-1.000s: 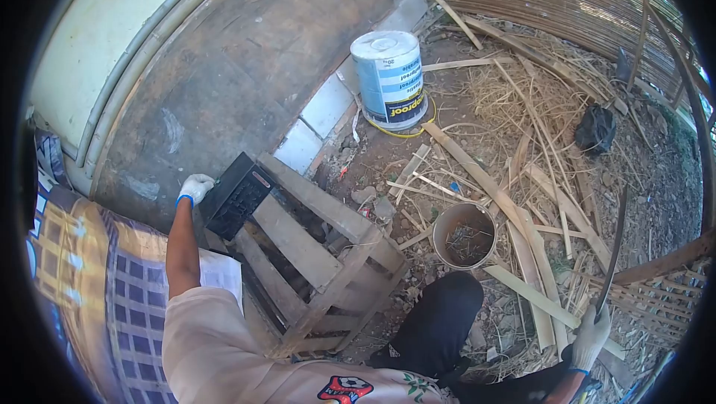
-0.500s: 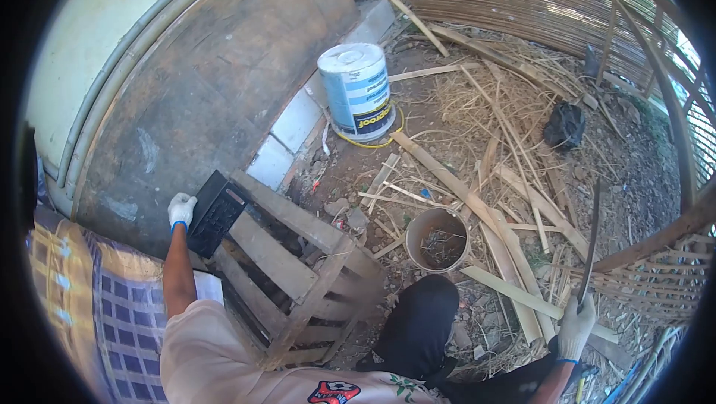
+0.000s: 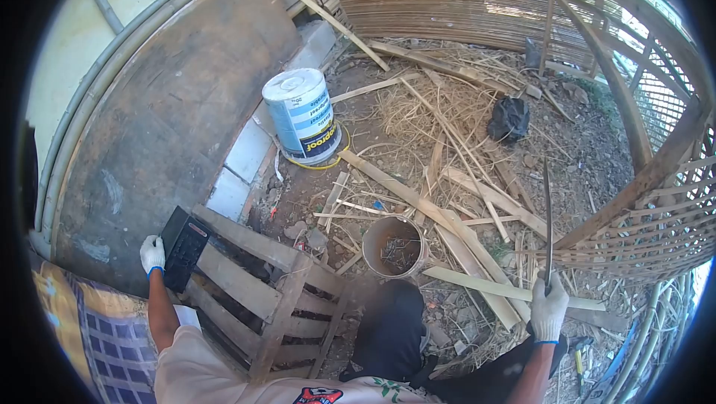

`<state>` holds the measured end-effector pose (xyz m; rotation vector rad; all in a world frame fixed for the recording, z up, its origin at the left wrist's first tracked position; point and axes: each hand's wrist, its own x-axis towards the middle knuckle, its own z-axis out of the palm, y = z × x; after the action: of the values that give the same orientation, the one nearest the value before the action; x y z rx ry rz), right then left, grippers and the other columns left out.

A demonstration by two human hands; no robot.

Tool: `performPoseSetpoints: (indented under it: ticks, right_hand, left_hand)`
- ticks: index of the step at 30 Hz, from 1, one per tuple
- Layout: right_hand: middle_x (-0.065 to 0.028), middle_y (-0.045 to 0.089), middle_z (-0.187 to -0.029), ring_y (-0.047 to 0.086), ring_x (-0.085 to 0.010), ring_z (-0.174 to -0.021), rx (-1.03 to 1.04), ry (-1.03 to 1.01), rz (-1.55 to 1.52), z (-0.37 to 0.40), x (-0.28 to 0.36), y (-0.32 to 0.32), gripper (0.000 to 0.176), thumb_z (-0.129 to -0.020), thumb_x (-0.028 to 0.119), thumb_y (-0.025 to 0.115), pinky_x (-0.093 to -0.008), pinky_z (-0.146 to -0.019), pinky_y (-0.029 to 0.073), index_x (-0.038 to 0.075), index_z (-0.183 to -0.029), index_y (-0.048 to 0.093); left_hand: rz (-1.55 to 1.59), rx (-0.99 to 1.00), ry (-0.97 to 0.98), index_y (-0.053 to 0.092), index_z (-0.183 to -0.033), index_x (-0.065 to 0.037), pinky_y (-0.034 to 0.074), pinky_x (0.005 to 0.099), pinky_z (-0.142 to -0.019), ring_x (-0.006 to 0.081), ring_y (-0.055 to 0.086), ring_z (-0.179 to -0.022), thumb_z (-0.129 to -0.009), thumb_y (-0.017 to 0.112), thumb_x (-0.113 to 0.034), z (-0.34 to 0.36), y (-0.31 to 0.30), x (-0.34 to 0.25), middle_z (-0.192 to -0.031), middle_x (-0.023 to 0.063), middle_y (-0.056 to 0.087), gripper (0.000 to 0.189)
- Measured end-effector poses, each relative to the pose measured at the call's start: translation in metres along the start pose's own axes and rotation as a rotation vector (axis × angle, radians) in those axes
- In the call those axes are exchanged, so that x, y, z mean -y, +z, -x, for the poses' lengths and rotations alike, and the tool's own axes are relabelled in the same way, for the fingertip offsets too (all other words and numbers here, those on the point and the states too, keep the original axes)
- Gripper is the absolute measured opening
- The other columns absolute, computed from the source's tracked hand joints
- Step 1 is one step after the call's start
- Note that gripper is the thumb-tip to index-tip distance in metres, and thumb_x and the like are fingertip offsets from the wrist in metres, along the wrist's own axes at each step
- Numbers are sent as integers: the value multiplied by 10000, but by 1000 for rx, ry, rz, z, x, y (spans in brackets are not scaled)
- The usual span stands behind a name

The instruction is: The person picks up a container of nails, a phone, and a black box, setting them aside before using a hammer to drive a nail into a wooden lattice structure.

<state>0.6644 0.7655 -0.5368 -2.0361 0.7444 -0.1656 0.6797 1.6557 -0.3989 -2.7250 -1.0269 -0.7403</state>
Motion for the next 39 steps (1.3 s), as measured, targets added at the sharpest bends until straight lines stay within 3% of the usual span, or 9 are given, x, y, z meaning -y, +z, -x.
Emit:
performPoseSetpoints:
  ticks: [2, 4, 8, 9, 12, 19, 34, 37, 39]
  right_hand:
    - [-61, 553, -674, 506, -114, -628, -14, -34, 11, 0, -11, -2, 230, -946, 131, 567, -307, -588, 422, -21, -1085, 671]
    - [-101, 555, -670, 514, -135, -618, -88, -262, 141, 2, -6, -1, 230, -942, 122, 566, -324, -596, 434, -32, -1080, 666]
    - [-152, 565, -699, 517, -179, -646, -9, -186, 188, -3, -29, -3, 212, -937, 84, 539, -368, -635, 443, -47, -1062, 650]
    - [-149, 560, -704, 505, -173, -644, -26, -232, 174, -10, -45, -2, 209, -935, 76, 535, -364, -627, 436, -49, -1058, 647]
    - [-182, 688, -932, 628, -253, -838, -46, -265, 208, 0, -35, -7, 272, -959, 118, 542, -397, -816, 492, -57, -1134, 656]
    - [-193, 692, -975, 647, -264, -903, -14, -160, 177, 3, -26, -13, 284, -965, 115, 526, -388, -863, 494, -71, -1146, 643]
    - [-197, 680, -952, 636, -271, -874, -57, -201, 252, -5, -46, -15, 257, -962, 110, 538, -388, -840, 492, -63, -1116, 650]
    - [-183, 675, -915, 625, -257, -838, -77, -234, 212, -13, -55, -9, 236, -951, 101, 545, -387, -798, 492, -49, -1094, 659]
    - [-146, 573, -703, 505, -175, -629, -59, -335, 200, -20, -73, -9, 199, -917, 78, 544, -361, -616, 431, -47, -1033, 647]
  left_hand:
    - [-50, -31, -6, 727, -1068, -53, 515, 453, -905, 380, 678, -1012, -904, 608, -200, 2, -1, -3, -1061, 210, 714, 251]
    - [-2, -54, -3, 729, -1046, -48, 517, 448, -902, 376, 680, -1003, -898, 605, -183, -4, 7, -5, -1054, 209, 715, 236]
    - [96, -205, 16, 728, -967, -55, 522, 437, -882, 380, 676, -946, -881, 575, -117, 5, 14, 14, -974, 183, 710, 186]
    - [103, -192, -35, 730, -965, -64, 521, 442, -892, 379, 673, -959, -880, 560, -103, 6, 13, 15, -985, 190, 706, 195]
    - [65, -142, -154, 732, -1039, -66, 509, 423, -946, 363, 671, -1037, -900, 530, -93, 9, 10, 22, -1067, 188, 713, 246]
    - [63, -102, -179, 719, -1104, -108, 508, 441, -949, 385, 662, -1058, -897, 504, -65, 9, 11, 20, -1098, 207, 705, 301]
    - [41, -37, -119, 662, -1059, -111, 490, 475, -937, 410, 626, -1057, -864, 511, -32, 6, 6, 16, -1066, 208, 676, 259]
    - [48, -60, -58, 640, -1026, -102, 486, 484, -915, 423, 622, -1031, -835, 519, -24, 3, 11, 20, -1029, 217, 667, 239]
    - [82, -110, 15, 620, -999, -82, 479, 507, -871, 452, 615, -985, -804, 509, 11, -3, 22, 32, -976, 241, 656, 242]
